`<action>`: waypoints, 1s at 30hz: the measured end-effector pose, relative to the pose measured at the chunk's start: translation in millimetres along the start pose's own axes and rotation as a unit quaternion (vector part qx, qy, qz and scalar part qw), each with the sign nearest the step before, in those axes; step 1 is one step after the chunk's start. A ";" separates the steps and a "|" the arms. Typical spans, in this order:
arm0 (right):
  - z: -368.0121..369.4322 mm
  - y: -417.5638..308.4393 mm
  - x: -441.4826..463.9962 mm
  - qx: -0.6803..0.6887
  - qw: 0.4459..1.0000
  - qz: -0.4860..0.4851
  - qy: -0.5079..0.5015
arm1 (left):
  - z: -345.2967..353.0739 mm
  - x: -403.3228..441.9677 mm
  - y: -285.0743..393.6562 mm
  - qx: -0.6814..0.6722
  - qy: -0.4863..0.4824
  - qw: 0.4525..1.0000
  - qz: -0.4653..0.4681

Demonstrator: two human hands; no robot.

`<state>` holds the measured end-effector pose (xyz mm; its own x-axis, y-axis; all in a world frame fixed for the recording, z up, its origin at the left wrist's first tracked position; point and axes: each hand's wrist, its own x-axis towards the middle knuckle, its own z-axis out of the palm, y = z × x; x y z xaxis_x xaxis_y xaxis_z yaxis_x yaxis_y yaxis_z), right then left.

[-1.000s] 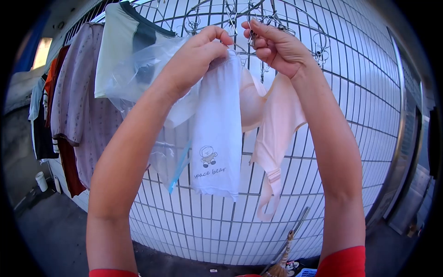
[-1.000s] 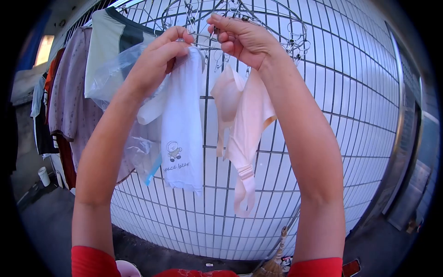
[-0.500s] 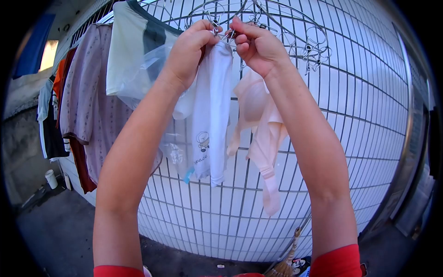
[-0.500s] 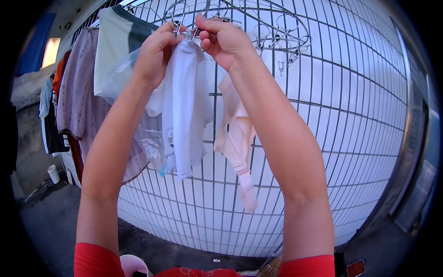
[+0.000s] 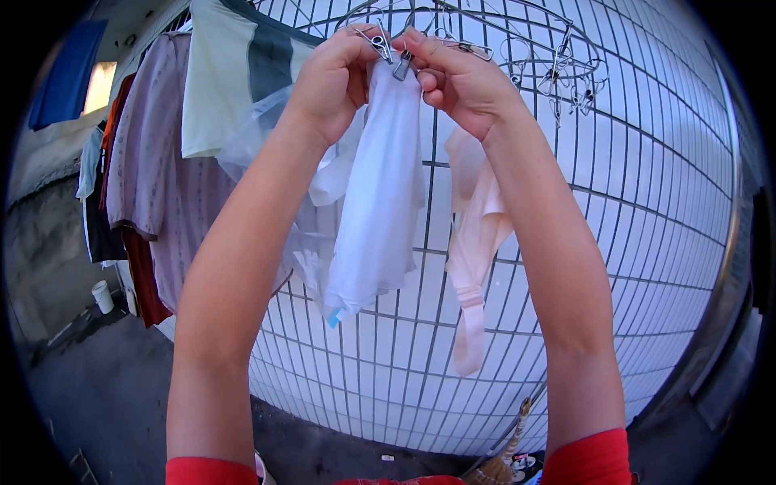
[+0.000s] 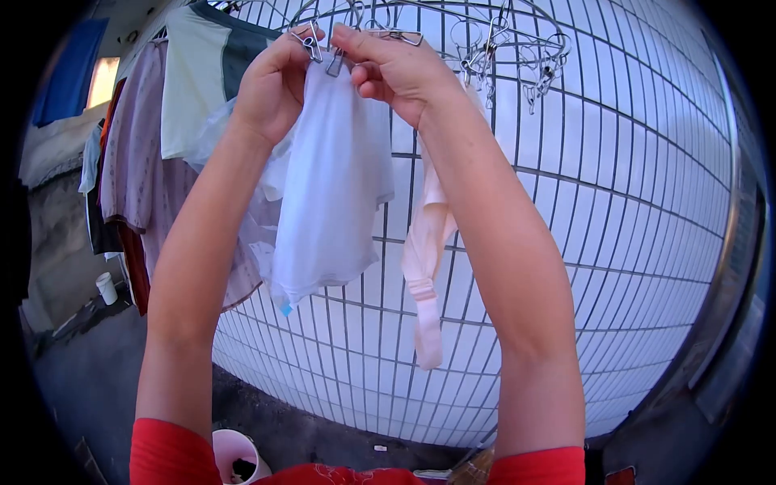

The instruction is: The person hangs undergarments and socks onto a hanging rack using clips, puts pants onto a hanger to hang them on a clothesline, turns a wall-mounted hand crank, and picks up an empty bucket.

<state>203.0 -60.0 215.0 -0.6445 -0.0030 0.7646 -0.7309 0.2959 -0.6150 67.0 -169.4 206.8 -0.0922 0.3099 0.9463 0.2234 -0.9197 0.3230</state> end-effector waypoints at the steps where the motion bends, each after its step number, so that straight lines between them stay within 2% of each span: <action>1: 3.4 0.3 -10.6 -0.058 0.995 -0.055 0.053 | 9.1 -10.0 6.6 0.135 0.020 0.990 -0.021; 2: 7.8 2.7 -21.8 -0.112 0.983 -0.106 0.101 | 17.3 -22.6 11.6 0.269 0.044 0.961 -0.046; 3: 8.9 4.3 -34.1 -0.172 0.970 -0.116 0.126 | 21.1 -35.6 12.2 0.381 0.037 0.924 -0.015; 4: 9.9 5.4 -48.7 -0.228 0.955 -0.126 0.143 | 23.9 -51.5 11.6 0.455 0.011 0.888 0.066; 6: 26.5 17.4 -89.6 -0.235 0.923 -0.241 0.185 | 31.1 -83.9 11.0 0.595 0.005 0.768 0.236; 7: 33.4 26.9 -115.9 -0.262 0.910 -0.275 0.169 | 41.8 -116.7 15.6 0.611 0.004 0.733 0.297; 8: 49.7 40.4 -145.1 -0.312 0.878 -0.314 0.183 | 45.1 -149.1 16.6 0.574 -0.019 0.764 0.296; 9: 71.0 64.2 -176.3 -0.206 0.882 -0.328 0.268 | 41.5 -187.4 20.4 0.565 -0.048 0.769 0.296; 11: 96.1 110.9 -238.2 -0.107 0.905 -0.371 0.177 | 34.4 -263.8 26.9 0.546 -0.106 0.778 0.292; 12: 108.3 133.9 -268.7 -0.057 0.912 -0.385 0.128 | 18.4 -302.9 25.4 0.585 -0.144 0.747 0.282; 13: 115.1 140.0 -279.9 -0.222 0.915 -0.336 -0.035 | 0.9 -340.0 22.6 0.634 -0.181 0.710 0.248; 14: 120.6 165.3 -279.0 -0.157 0.919 -0.327 -0.151 | -19.2 -377.5 19.1 0.640 -0.174 0.737 0.127; 15: 155.3 188.1 -290.7 -0.147 0.952 -0.232 -0.135 | -25.4 -412.9 29.4 0.625 -0.167 0.762 -0.004; 16: 174.1 223.4 -300.4 -0.173 0.961 -0.125 -0.175 | -34.8 -447.6 33.8 0.606 -0.078 0.788 -0.073; 17: 198.7 258.4 -312.6 -0.200 0.964 0.023 -0.176 | -46.2 -483.2 37.5 0.574 0.016 0.807 -0.138; 18: 227.2 277.2 -324.5 -0.158 0.961 0.157 -0.164 | -54.4 -510.9 51.5 0.568 0.043 0.790 -0.226; 19: 248.5 298.5 -332.3 -0.127 0.939 0.284 -0.145 | -64.9 -535.9 57.8 0.585 0.065 0.763 -0.266; 21: 288.4 324.4 -346.4 -0.056 0.905 0.374 -0.194 | -88.9 -585.1 82.6 0.567 0.083 0.720 -0.393; 22: 311.0 332.7 -347.5 -0.024 0.885 0.415 -0.211 | -101.2 -603.9 97.2 0.548 0.079 0.696 -0.457; 23: 330.8 344.4 -346.9 -0.032 0.876 0.427 -0.223 | -114.3 -626.0 106.5 0.536 0.095 0.699 -0.463; 24: 394.5 339.7 -343.4 0.001 0.848 0.446 -0.287 | -138.7 -642.8 166.7 0.506 0.046 0.637 -0.580; 25: 409.8 354.4 -342.2 -0.009 0.811 0.458 -0.365 | -151.4 -662.0 171.0 0.457 0.024 0.592 -0.663; 26: 424.3 374.5 -342.3 -0.023 0.799 0.470 -0.375 | -166.2 -684.5 169.8 0.441 0.037 0.604 -0.663; 28: 471.9 408.2 -337.5 -0.043 0.747 0.411 -0.521 | -200.3 -722.2 187.6 0.309 -0.030 0.509 -0.803; 29: 501.0 424.9 -329.0 -0.077 0.725 0.362 -0.581 | -220.7 -745.3 198.9 0.291 -0.027 0.517 -0.804; 30: 522.3 440.2 -325.7 -0.078 0.710 0.377 -0.589 | -235.9 -765.2 208.0 0.286 -0.005 0.502 -0.816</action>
<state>-26.0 -427.6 -405.5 -0.6469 -0.5578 -0.5200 -0.1028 0.7395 -0.6653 -44.8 -654.7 -453.8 -0.6017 0.5414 -0.5872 0.1007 0.7807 0.6167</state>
